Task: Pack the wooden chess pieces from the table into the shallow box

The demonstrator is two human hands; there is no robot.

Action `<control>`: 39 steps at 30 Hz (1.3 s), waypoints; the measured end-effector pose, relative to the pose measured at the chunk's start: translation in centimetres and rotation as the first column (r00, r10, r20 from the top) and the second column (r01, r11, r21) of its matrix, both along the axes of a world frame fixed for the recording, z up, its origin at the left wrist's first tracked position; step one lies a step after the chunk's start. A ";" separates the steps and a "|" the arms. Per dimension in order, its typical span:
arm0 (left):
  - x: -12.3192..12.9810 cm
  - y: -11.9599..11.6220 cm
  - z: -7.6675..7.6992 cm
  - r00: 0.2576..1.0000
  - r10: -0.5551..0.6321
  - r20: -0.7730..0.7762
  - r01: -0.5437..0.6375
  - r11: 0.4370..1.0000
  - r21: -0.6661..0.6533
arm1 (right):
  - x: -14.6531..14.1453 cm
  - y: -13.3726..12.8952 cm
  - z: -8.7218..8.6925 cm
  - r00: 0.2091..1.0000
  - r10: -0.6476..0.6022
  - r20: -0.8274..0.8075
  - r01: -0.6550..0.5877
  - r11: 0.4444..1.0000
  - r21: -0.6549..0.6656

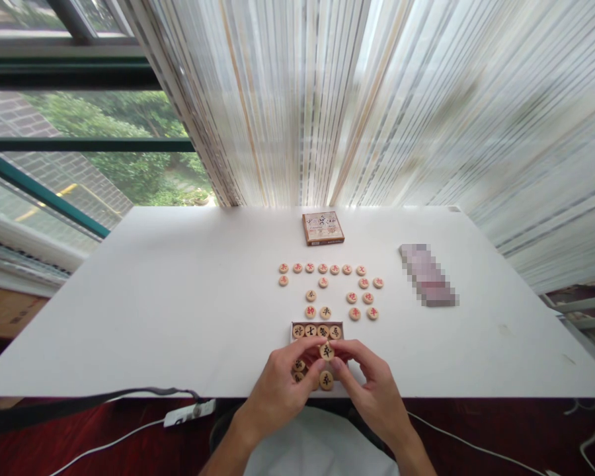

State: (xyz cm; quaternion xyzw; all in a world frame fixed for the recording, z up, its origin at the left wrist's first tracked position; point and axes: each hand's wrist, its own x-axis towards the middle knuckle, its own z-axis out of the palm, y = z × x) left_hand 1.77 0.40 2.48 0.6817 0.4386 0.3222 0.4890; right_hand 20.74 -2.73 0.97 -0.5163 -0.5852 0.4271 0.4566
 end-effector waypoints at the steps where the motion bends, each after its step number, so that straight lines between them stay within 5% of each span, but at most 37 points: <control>1: 0.0 -0.1 0.1 1.000 0.002 -0.007 -0.002 1.000 0.009 | 0.0 0.0 -0.1 1.000 0.003 -0.006 -0.003 1.000 -0.009; 22: -0.1 -0.6 -0.2 0.995 0.028 -0.098 -0.012 0.988 0.155 | -0.5 -0.5 0.5 0.999 -0.029 0.025 0.030 0.998 -0.047; 33: 0.1 -0.2 -0.1 0.992 -0.029 -0.125 0.044 0.992 0.122 | 2.5 0.5 -1.4 0.964 -0.231 0.128 0.240 0.969 -0.057; 39: 1.0 0.0 -0.1 0.974 -0.054 -0.222 0.093 0.981 0.170 | 2.6 0.5 -2.1 0.967 -0.202 0.153 0.209 0.977 -0.029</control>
